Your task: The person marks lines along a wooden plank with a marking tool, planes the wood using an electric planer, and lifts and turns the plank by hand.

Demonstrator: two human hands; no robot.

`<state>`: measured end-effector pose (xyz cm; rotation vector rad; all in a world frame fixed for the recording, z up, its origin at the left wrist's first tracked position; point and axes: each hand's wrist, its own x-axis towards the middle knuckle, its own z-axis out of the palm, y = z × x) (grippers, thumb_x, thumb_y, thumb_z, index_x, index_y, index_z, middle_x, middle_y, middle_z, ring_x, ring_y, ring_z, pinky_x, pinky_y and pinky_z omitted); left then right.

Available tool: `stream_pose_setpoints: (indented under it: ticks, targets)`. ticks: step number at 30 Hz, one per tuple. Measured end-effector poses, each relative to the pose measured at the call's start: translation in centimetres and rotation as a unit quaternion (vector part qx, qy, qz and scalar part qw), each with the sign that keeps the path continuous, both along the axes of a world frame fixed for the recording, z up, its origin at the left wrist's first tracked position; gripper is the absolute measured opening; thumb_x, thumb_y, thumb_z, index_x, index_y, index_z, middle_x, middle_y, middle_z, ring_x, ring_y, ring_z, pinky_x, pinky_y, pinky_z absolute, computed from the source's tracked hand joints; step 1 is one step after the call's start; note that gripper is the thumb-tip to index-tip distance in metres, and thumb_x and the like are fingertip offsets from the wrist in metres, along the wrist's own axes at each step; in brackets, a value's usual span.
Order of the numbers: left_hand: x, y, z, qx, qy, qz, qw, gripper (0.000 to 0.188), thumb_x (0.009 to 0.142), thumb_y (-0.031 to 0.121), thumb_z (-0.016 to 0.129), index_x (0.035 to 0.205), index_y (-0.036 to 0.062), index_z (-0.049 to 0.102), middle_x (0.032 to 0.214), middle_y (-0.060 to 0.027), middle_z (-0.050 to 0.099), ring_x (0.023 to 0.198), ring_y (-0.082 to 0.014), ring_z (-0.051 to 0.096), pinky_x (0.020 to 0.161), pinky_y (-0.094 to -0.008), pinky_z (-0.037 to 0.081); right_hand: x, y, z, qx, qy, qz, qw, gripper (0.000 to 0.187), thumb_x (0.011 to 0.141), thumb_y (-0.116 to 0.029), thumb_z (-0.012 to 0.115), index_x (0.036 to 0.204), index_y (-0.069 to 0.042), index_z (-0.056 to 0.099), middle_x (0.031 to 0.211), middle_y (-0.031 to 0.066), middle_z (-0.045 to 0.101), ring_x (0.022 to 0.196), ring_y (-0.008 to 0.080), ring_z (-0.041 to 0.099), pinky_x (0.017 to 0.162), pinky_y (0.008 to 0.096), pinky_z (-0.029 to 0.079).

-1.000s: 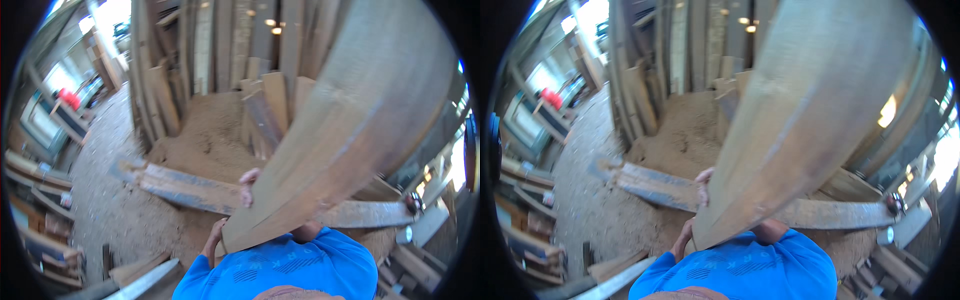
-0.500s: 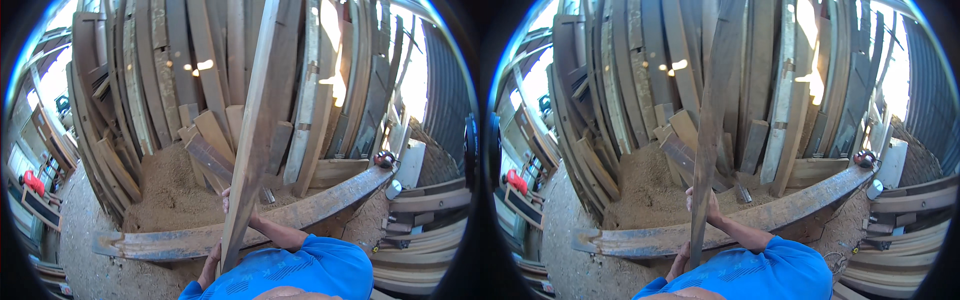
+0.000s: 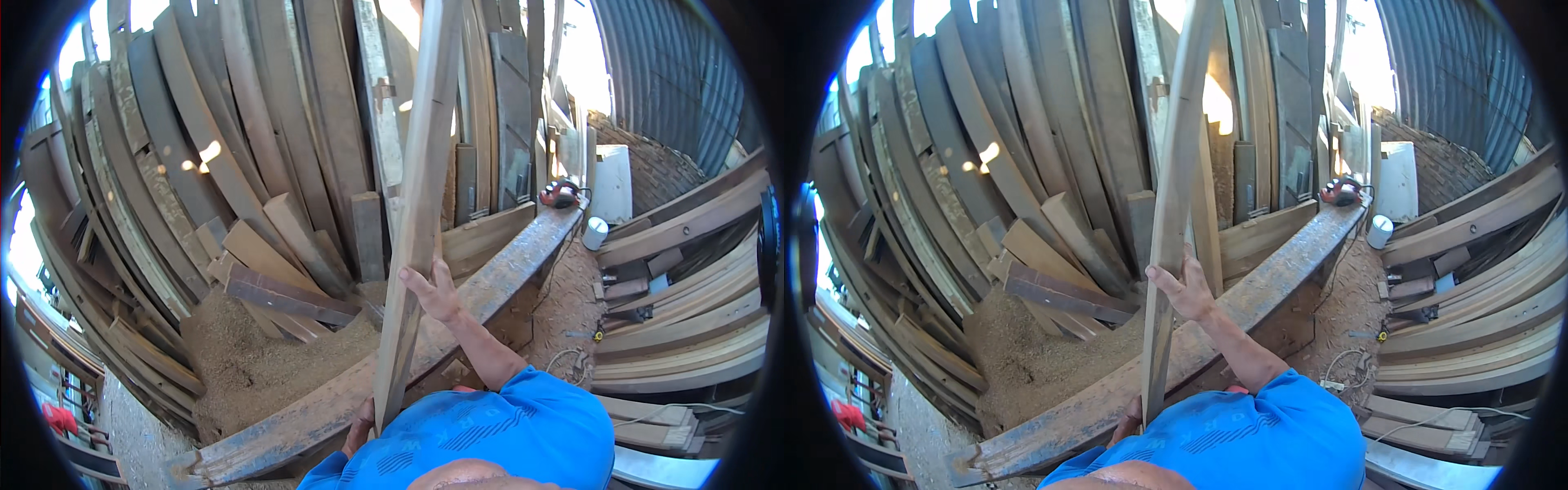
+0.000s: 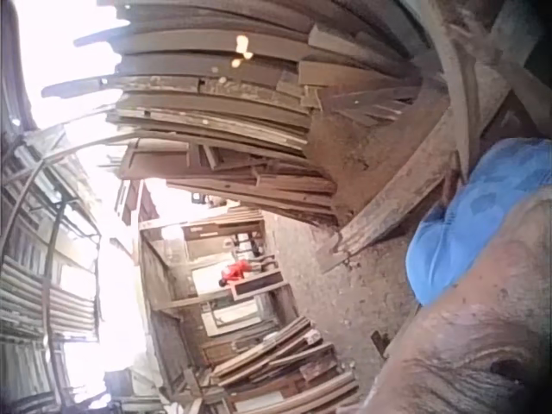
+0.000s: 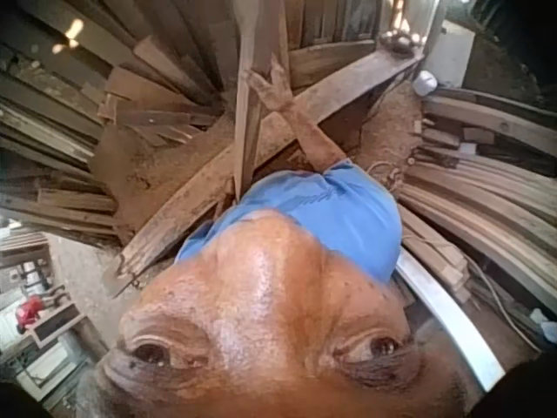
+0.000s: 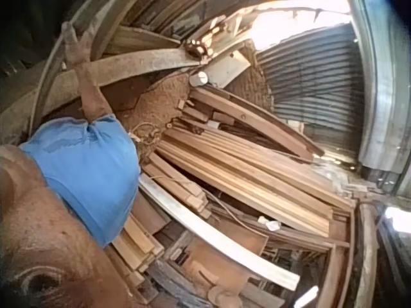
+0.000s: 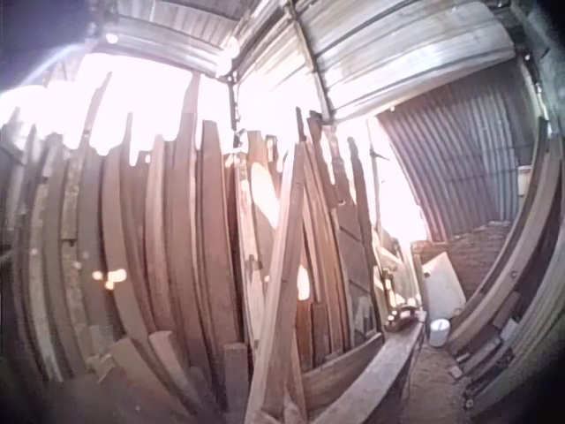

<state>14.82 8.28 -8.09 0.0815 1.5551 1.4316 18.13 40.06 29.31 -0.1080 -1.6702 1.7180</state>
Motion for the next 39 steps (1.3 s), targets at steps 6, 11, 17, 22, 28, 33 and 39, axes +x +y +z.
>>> stream_pose_setpoints:
  ticks: [6,11,17,22,28,33,39]
  targets:
    - [0.5,-0.3,-3.6,-0.224,0.151,0.052,0.961,0.074,0.099,0.054,0.040,0.130,-0.0112,0.058,0.132,-0.0289,0.060,0.128,-0.0377,0.054,0.109,-0.0421,0.039,2.5,6.7,-3.8,-0.078,-0.085,-0.083,0.990,0.026,0.087,-0.008,0.066,0.109,0.007,0.066,0.097,0.0067,0.069,0.084,0.0140,0.063,0.078,0.0317,0.053]
    - [0.3,-4.1,-3.7,-0.293,0.172,0.044,0.939,0.077,0.099,0.053,0.034,0.130,-0.0137,0.055,0.137,-0.0394,0.049,0.135,-0.0467,0.045,0.113,-0.0460,0.034,2.2,10.9,-14.0,-0.278,-0.019,-0.039,0.960,0.030,0.085,-0.003,0.067,0.114,0.007,0.064,0.103,0.0098,0.069,0.089,0.0202,0.068,0.079,0.0378,0.057]
    - [-0.6,-4.7,4.0,-0.406,0.268,-0.100,0.868,0.074,0.099,0.052,0.032,0.131,-0.0103,0.057,0.135,-0.0384,0.051,0.134,-0.0479,0.046,0.113,-0.0466,0.034,4.2,10.9,-21.3,-0.465,-0.047,-0.096,0.879,0.032,0.083,-0.007,0.067,0.114,0.002,0.062,0.101,0.0090,0.069,0.087,0.0223,0.068,0.081,0.0397,0.058]
    - [-3.9,-7.5,4.9,-0.450,0.262,-0.117,0.846,0.081,0.098,0.060,0.030,0.129,-0.0086,0.060,0.134,-0.0357,0.054,0.134,-0.0462,0.047,0.114,-0.0473,0.034,3.2,8.1,-27.0,-0.513,-0.064,-0.142,0.844,0.040,0.082,-0.009,0.070,0.118,0.004,0.057,0.107,0.0120,0.067,0.097,0.0249,0.066,0.091,0.0438,0.055]
    - [-9.2,-8.0,10.2,-0.425,0.187,-0.186,0.866,0.087,0.096,0.069,0.031,0.131,-0.0062,0.060,0.136,-0.0306,0.056,0.135,-0.0428,0.047,0.113,-0.0452,0.034,2.8,4.9,-33.7,-0.544,-0.056,-0.175,0.819,0.029,0.087,-0.013,0.065,0.114,0.000,0.063,0.109,0.0107,0.069,0.101,0.0265,0.066,0.095,0.0444,0.053]
    - [-13.1,-10.1,8.5,-0.410,0.185,-0.254,0.856,0.086,0.094,0.072,0.035,0.128,-0.0019,0.063,0.136,-0.0292,0.057,0.134,-0.0407,0.050,0.111,-0.0433,0.037,1.9,1.7,-36.1,-0.555,-0.093,-0.220,0.797,0.036,0.091,-0.021,0.066,0.119,0.001,0.062,0.113,0.0124,0.068,0.104,0.0276,0.066,0.096,0.0429,0.053]
    - [-16.8,-8.4,5.9,-0.430,0.231,-0.337,0.805,0.087,0.093,0.076,0.031,0.127,0.0039,0.066,0.130,-0.0303,0.060,0.129,-0.0423,0.054,0.108,-0.0442,0.041,0.8,2.1,-36.4,-0.458,-0.364,-0.342,0.735,0.055,0.094,-0.032,0.065,0.130,0.009,0.055,0.127,0.0201,0.063,0.114,0.0317,0.062,0.102,0.0444,0.048]
